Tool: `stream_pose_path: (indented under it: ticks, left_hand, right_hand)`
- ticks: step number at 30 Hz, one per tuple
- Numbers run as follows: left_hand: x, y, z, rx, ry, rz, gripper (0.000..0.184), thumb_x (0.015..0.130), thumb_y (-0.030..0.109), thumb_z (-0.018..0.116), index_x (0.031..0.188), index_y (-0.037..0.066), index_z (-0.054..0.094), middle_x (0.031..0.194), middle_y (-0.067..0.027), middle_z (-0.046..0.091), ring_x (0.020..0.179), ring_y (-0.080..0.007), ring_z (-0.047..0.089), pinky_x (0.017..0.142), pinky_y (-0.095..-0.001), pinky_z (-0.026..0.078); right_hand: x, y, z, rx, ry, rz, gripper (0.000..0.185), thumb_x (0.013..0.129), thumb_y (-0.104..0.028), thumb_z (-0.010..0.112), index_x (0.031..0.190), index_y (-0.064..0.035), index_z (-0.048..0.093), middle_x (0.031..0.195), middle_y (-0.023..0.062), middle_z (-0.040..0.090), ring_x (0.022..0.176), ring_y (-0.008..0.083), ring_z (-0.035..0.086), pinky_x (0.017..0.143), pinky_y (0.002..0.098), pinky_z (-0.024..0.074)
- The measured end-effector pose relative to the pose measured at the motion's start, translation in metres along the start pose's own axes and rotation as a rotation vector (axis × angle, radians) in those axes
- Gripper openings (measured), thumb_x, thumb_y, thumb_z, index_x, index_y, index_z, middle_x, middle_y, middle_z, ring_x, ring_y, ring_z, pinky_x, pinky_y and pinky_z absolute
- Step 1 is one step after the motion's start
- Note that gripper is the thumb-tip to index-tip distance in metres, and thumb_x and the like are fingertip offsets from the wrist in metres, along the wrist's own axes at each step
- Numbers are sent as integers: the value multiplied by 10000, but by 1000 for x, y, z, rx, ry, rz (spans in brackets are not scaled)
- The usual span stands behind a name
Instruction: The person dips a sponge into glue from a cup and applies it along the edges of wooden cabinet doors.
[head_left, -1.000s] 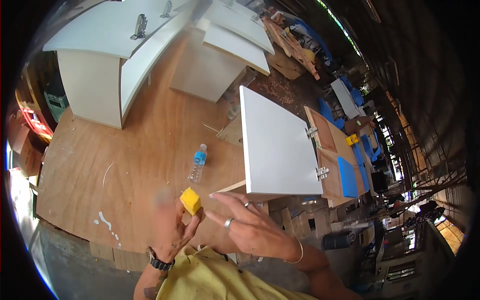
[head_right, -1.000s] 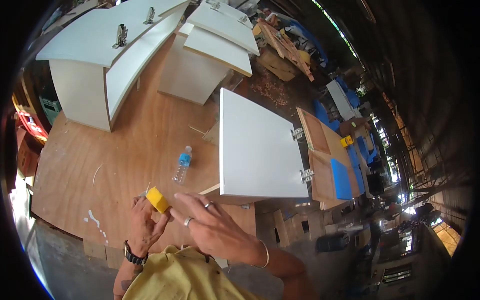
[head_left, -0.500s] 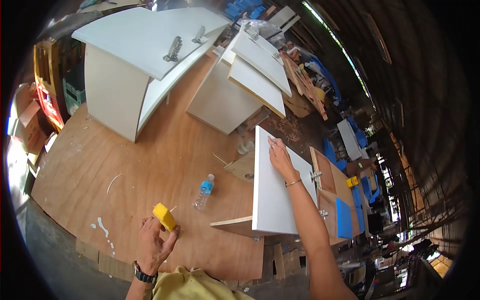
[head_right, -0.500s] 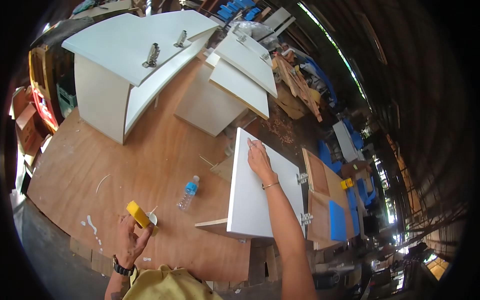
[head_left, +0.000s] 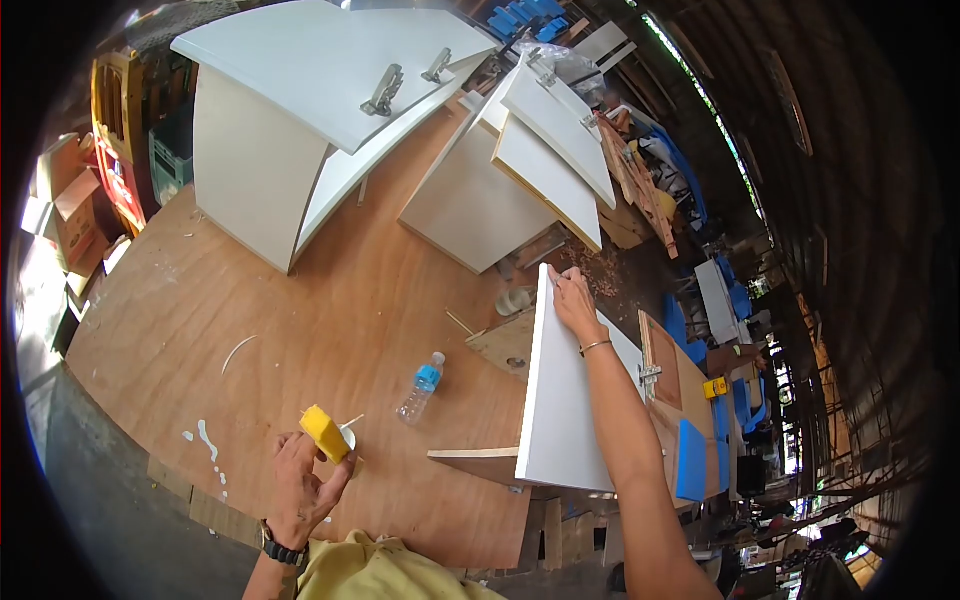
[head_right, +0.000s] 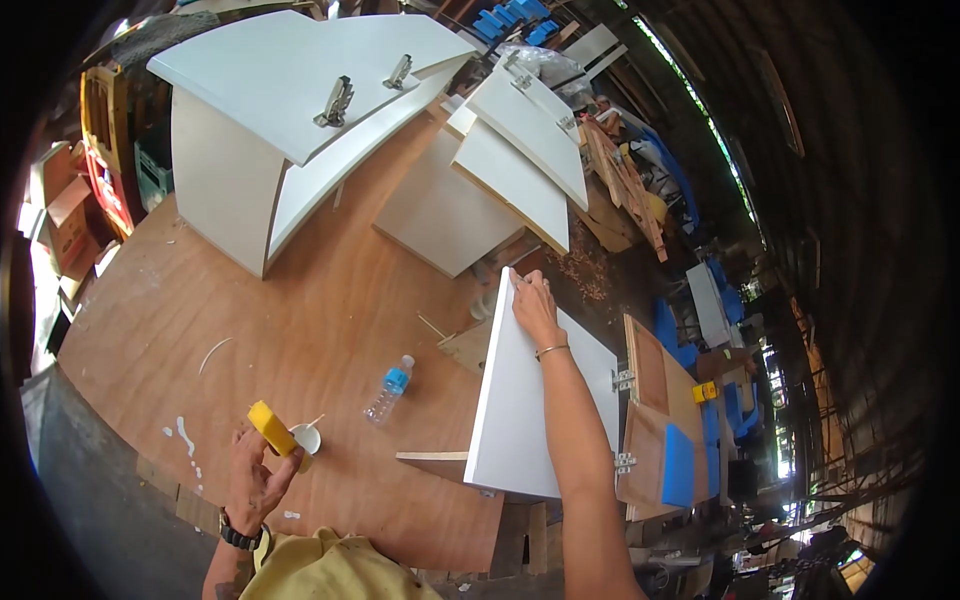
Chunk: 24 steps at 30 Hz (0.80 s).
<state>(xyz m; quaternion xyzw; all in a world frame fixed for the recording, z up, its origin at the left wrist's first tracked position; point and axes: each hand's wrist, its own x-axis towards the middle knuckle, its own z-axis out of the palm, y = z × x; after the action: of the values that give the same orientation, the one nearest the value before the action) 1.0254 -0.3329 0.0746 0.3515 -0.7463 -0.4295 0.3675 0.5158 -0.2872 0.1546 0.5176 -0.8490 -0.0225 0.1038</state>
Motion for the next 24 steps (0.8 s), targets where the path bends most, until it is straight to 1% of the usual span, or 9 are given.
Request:
stream_pose_path:
  ticks: [3, 6, 15, 21, 24]
  left_hand:
    - [2, 4, 2, -13, -9, 11, 168, 719, 150, 740, 836, 86, 639, 688, -34, 561, 642, -192, 517, 721, -332, 368]
    - [2, 8, 2, -27, -22, 19, 167, 720, 149, 739, 837, 86, 638, 690, -33, 560, 639, -188, 512, 720, -328, 366]
    - [-5, 7, 3, -35, -36, 4, 166, 728, 149, 733, 851, 85, 642, 710, -40, 566, 664, -199, 516, 736, -329, 370]
    - [-7, 11, 1, -41, -31, 9, 167, 731, 147, 734, 853, 80, 640, 712, -41, 565, 675, -201, 518, 741, -327, 371]
    - [-9, 10, 2, -51, -26, 19, 166, 731, 144, 735, 849, 79, 639, 712, -43, 566, 675, -202, 518, 744, -326, 369]
  right_hand:
    - [0, 3, 2, -22, 5, -15, 387, 919, -105, 482, 1289, -149, 591, 1060, 180, 520, 968, 366, 519, 885, 444, 434]
    - [-5, 3, -1, 22, 11, -51, 359, 922, -105, 478, 1252, -136, 616, 1050, 188, 521, 963, 370, 521, 885, 445, 435]
    - [-23, -8, -9, 112, 39, -65, 240, 901, -78, 501, 1067, -3, 657, 1079, 211, 521, 997, 391, 524, 908, 447, 432]
    - [-34, -6, -6, 71, 28, -78, 197, 898, -74, 519, 993, 29, 658, 1093, 212, 519, 1001, 390, 523, 908, 438, 436]
    - [-40, -12, -6, 96, 88, -102, 195, 903, -89, 524, 877, 46, 663, 1080, 202, 525, 985, 381, 541, 876, 459, 461]
